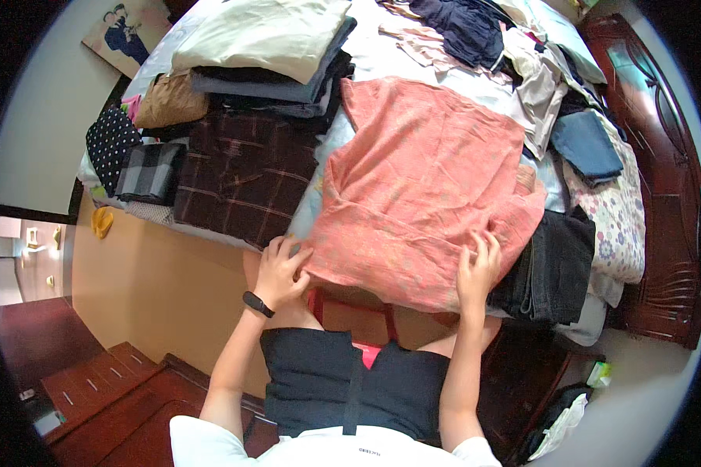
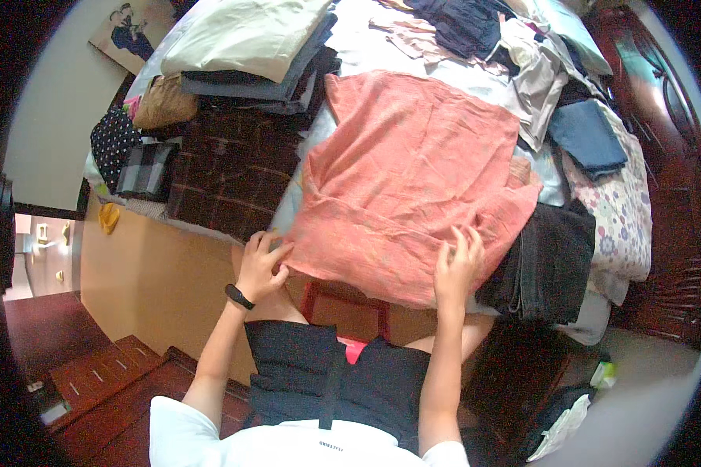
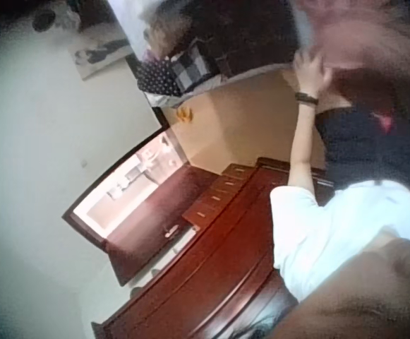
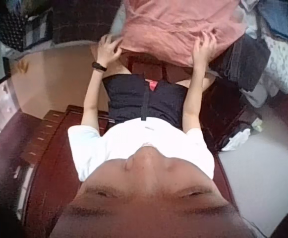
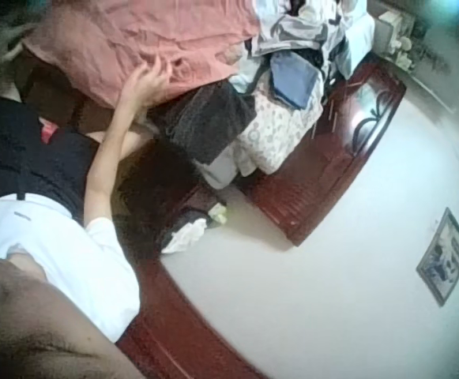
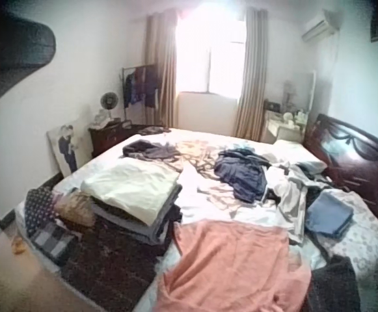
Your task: Folding a pink traditional-style top on a bed.
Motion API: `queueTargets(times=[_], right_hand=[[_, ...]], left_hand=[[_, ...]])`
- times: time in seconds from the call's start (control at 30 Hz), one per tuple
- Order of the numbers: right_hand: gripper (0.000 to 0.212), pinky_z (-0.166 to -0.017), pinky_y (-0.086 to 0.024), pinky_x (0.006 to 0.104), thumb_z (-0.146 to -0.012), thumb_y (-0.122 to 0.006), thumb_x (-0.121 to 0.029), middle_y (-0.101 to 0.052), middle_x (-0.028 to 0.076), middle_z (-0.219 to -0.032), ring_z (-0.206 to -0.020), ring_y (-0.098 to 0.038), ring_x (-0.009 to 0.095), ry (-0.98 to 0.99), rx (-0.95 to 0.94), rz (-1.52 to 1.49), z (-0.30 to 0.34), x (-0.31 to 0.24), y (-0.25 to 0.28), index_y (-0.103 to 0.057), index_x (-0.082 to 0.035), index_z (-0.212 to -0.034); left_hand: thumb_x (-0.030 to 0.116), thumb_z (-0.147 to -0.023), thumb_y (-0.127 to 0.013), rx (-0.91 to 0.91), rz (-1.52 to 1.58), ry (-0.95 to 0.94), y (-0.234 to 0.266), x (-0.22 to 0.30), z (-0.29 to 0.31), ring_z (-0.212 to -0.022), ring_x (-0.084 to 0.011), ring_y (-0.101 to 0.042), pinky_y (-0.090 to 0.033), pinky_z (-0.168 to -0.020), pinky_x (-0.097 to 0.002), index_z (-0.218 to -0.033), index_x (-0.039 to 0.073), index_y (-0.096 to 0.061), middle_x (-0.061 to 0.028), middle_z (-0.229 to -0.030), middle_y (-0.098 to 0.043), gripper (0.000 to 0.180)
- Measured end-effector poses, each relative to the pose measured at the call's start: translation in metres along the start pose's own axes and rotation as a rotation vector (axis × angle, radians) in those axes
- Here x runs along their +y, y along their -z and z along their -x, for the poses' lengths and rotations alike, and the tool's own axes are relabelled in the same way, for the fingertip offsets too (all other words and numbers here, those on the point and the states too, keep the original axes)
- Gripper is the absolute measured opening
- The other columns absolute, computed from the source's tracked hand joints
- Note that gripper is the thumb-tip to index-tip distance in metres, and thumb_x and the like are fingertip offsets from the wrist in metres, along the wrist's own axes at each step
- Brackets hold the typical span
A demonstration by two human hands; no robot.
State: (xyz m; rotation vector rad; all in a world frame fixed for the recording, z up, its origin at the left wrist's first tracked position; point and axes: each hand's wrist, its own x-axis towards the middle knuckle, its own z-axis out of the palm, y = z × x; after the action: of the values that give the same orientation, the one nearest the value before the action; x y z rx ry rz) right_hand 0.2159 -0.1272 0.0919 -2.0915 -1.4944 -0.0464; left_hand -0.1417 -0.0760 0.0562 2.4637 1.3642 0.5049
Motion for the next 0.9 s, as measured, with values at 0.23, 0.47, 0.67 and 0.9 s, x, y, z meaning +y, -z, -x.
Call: queueTargets(times=[0.23, 0.47, 0.67, 0.9], right_hand=[[0.026, -0.081, -0.049, 0.0402, -0.084, -0.059, -0.028, -0.064, 0.015, -0.099, -0.095, -0.061, 0.030, 0.416, -0.348, -0.086, -0.180, -0.137, -0.123, -0.064, -0.005, -0.094], [0.032, -0.077, -0.051, 0.0460, -0.079, -0.053, -0.027, -0.064, 0.018, -0.102, -0.093, -0.064, 0.034, 0.142, -0.482, 0.248, -0.247, -0.151, -0.254, -0.065, -0.005, -0.099], [0.026, -0.059, -0.046, 0.0347, -0.085, -0.047, -0.023, -0.054, 0.006, -0.064, -0.059, -0.054, 0.019, -0.428, -0.340, -0.767, -0.315, -0.108, -0.278, -0.058, -0.001, -0.081], [0.029, -0.073, -0.047, 0.0300, -0.091, -0.052, -0.031, -0.061, 0.004, -0.098, -0.084, -0.058, 0.016, -0.621, -0.591, -1.077, -0.304, -0.158, -0.271, -0.059, -0.007, -0.104]], left_hand=[[0.023, -0.090, -0.051, 0.187, 0.498, 0.328, -0.030, 0.013, -0.055, -0.103, -0.0377, -0.051, -0.042, -0.089, -0.0424, -0.117, 0.002, -0.051, -0.0204, -0.113, -0.054, 0.034], [0.040, -0.088, -0.056, -0.267, 0.387, 0.647, -0.039, 0.000, -0.059, -0.079, -0.0397, -0.060, -0.047, -0.067, -0.0471, -0.099, 0.002, -0.055, -0.0214, -0.083, -0.062, 0.040], [0.037, -0.090, -0.054, -0.198, 0.526, 0.586, -0.043, -0.011, -0.056, -0.072, -0.0414, -0.060, -0.046, -0.061, -0.0482, -0.095, 0.003, -0.053, -0.0229, -0.076, -0.061, 0.034], [0.030, -0.091, -0.054, -0.138, 0.707, 0.714, -0.035, -0.009, -0.050, -0.075, -0.0392, -0.062, -0.048, -0.063, -0.0465, -0.099, 0.004, -0.051, -0.0216, -0.079, -0.063, 0.028]])
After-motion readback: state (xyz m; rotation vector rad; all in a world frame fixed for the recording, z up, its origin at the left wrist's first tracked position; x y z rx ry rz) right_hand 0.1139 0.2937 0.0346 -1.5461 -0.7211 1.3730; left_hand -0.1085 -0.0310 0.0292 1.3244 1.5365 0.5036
